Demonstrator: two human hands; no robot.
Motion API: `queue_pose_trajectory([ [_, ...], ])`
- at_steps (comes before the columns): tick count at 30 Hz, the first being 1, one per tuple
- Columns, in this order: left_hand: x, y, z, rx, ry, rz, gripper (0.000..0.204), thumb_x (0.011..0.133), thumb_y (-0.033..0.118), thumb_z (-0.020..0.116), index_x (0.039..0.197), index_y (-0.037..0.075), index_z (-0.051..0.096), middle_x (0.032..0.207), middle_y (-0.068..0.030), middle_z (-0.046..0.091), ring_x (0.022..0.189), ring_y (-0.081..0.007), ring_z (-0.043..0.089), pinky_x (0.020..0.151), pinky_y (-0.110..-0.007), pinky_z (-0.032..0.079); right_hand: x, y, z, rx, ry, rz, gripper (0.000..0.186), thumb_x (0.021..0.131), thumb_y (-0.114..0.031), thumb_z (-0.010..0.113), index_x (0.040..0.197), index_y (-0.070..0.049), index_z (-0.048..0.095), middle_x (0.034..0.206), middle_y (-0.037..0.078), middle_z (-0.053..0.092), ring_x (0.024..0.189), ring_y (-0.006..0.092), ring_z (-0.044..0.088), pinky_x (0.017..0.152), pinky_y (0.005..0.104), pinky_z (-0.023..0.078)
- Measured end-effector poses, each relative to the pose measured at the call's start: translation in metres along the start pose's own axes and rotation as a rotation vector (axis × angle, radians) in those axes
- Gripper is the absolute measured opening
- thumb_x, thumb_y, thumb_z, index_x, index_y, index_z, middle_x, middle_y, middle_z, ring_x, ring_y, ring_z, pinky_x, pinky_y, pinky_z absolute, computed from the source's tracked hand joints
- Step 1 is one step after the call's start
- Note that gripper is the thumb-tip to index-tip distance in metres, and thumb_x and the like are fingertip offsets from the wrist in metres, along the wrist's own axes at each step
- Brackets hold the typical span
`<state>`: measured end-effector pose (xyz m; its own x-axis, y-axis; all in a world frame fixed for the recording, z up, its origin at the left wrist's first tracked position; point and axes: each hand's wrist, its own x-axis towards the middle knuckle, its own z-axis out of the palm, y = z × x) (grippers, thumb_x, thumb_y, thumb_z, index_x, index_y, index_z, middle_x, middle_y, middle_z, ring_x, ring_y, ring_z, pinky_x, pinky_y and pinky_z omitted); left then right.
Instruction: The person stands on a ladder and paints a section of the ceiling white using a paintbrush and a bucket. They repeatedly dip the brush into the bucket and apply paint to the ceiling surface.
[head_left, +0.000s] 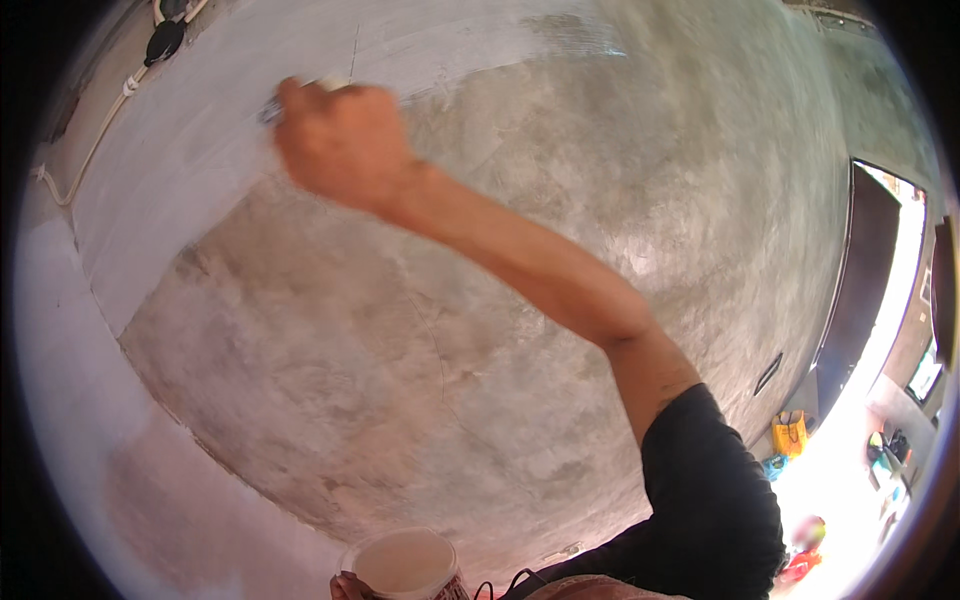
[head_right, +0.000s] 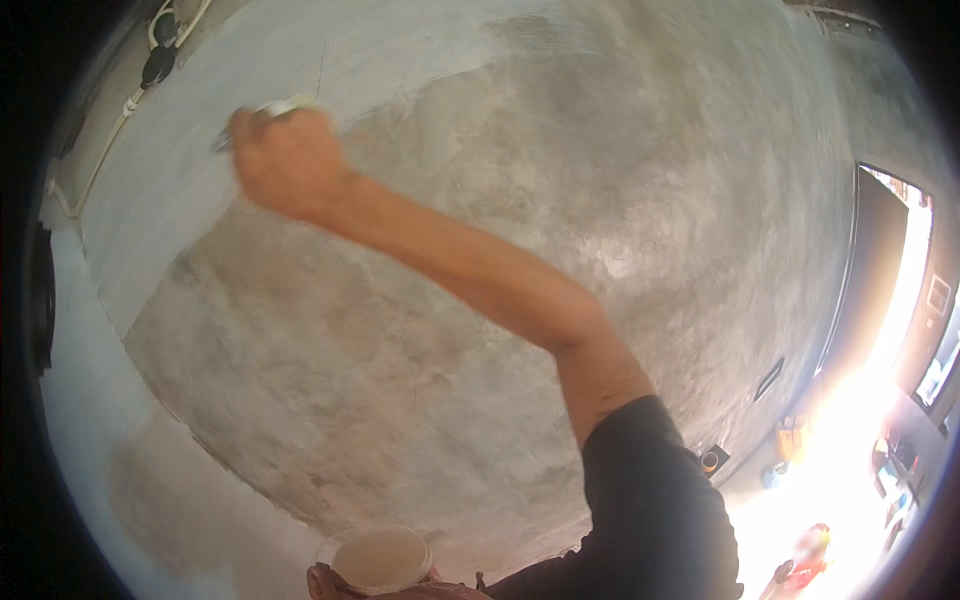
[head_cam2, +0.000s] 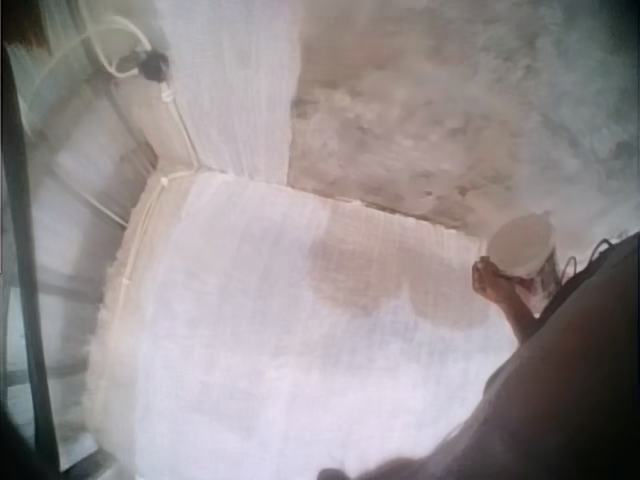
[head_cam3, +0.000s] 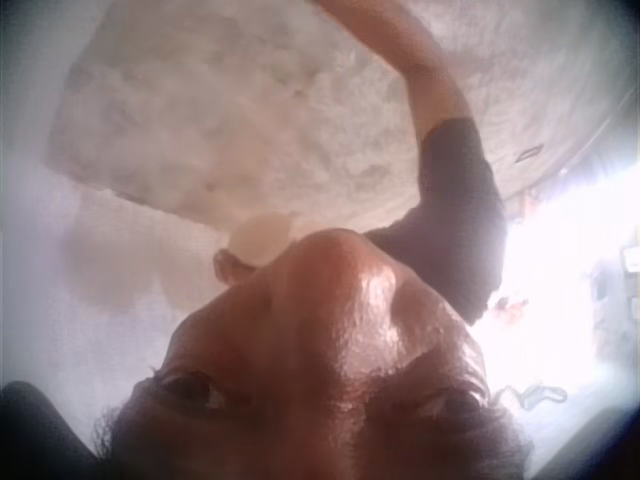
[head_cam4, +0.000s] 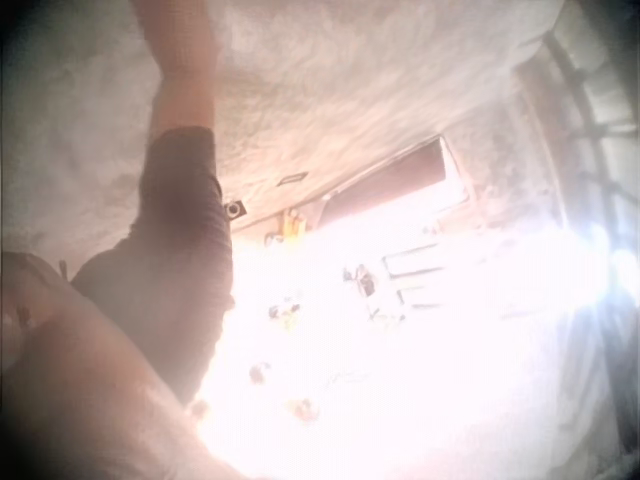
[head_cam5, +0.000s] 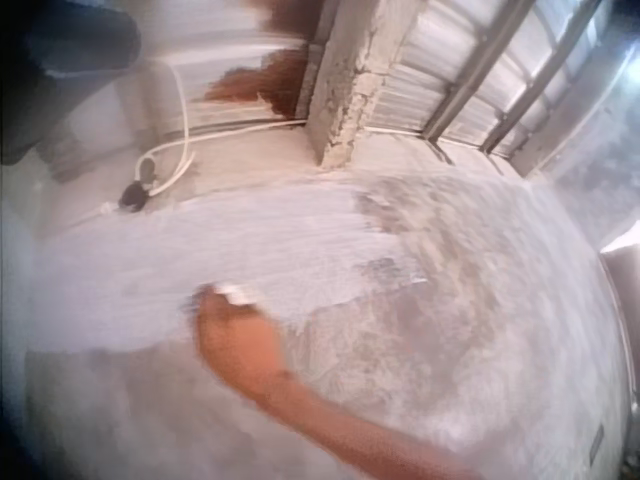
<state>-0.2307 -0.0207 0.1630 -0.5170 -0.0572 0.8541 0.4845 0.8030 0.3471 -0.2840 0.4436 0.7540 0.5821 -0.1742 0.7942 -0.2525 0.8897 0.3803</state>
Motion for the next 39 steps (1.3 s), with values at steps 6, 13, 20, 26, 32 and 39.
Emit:
queue_pose_trajectory([
  [6, 0.002, 0.004, 0.029, 0.253, 0.333, 0.283, 0.044, 0.087, 0.036, 0.058, 0.092, -0.008, 0.060, 0.088, -0.0222, 0.063, 0.075, -0.0349, 0.063, 0.065, -0.047, 0.054, 0.029, 0.003, -0.008, 0.234, 0.027, 0.346, 0.032, 0.076, -0.024, 0.064, 0.058, 0.001, 0.056, 0.050, 0.015, 0.057, 0.047, 0.0334, 0.058, 0.046, 0.0402, 0.046],
  [13, 0.007, 0.017, 0.023, 0.106, 0.283, 0.094, 0.037, 0.088, 0.032, 0.056, 0.087, -0.006, 0.058, 0.082, -0.0194, 0.060, 0.072, -0.0311, 0.059, 0.064, -0.043, 0.051, 0.009, 0.160, -0.104, 0.276, 0.032, 0.627, 0.029, 0.086, -0.017, 0.058, 0.070, 0.005, 0.065, 0.063, 0.012, 0.066, 0.054, 0.0172, 0.064, 0.051, 0.0294, 0.050],
  [20, 0.073, 0.114, 0.002, -0.438, 0.293, -0.358, 0.029, 0.089, 0.026, 0.056, 0.079, -0.001, 0.052, 0.072, -0.0115, 0.052, 0.064, -0.0226, 0.050, 0.058, -0.036, 0.042, 0.012, 0.281, -0.240, -0.448, 0.074, 0.394, 0.032, 0.079, -0.027, 0.062, 0.067, 0.003, 0.063, 0.057, 0.014, 0.062, 0.050, 0.0248, 0.062, 0.049, 0.0364, 0.049],
  [26, 0.096, 0.163, -0.016, -0.751, 0.300, -0.499, 0.027, 0.089, 0.021, 0.055, 0.071, 0.003, 0.048, 0.064, -0.0048, 0.046, 0.058, -0.0153, 0.042, 0.053, -0.031, 0.034, 0.001, 0.249, -0.186, -0.833, -0.027, 0.058, 0.029, 0.080, -0.031, 0.063, 0.070, -0.004, 0.063, 0.055, 0.013, 0.061, 0.049, 0.0308, 0.061, 0.047, 0.0398, 0.048],
  [32, 0.093, 0.188, -0.023, -0.934, 0.303, -0.557, 0.030, 0.090, 0.017, 0.055, 0.064, 0.007, 0.043, 0.056, 0.0019, 0.039, 0.052, -0.0081, 0.034, 0.048, -0.025, 0.026, 0.003, 0.087, -0.049, -0.466, -0.024, 0.051, 0.013, 0.076, -0.020, 0.063, 0.075, -0.008, 0.060, 0.059, 0.009, 0.061, 0.049, 0.0275, 0.060, 0.043, 0.0376, 0.047],
  [39, 0.071, 0.190, -0.026, -0.949, 0.397, -0.557, 0.027, 0.089, 0.016, 0.057, 0.067, 0.001, 0.050, 0.048, 0.0037, 0.036, 0.049, -0.0051, 0.030, 0.057, -0.022, 0.035, 0.019, -0.090, 0.062, 0.026, -0.037, -0.003, 0.013, 0.071, -0.009, 0.058, 0.065, -0.005, 0.048, 0.049, 0.007, 0.050, 0.038, 0.0244, 0.050, 0.037, 0.0336, 0.039],
])
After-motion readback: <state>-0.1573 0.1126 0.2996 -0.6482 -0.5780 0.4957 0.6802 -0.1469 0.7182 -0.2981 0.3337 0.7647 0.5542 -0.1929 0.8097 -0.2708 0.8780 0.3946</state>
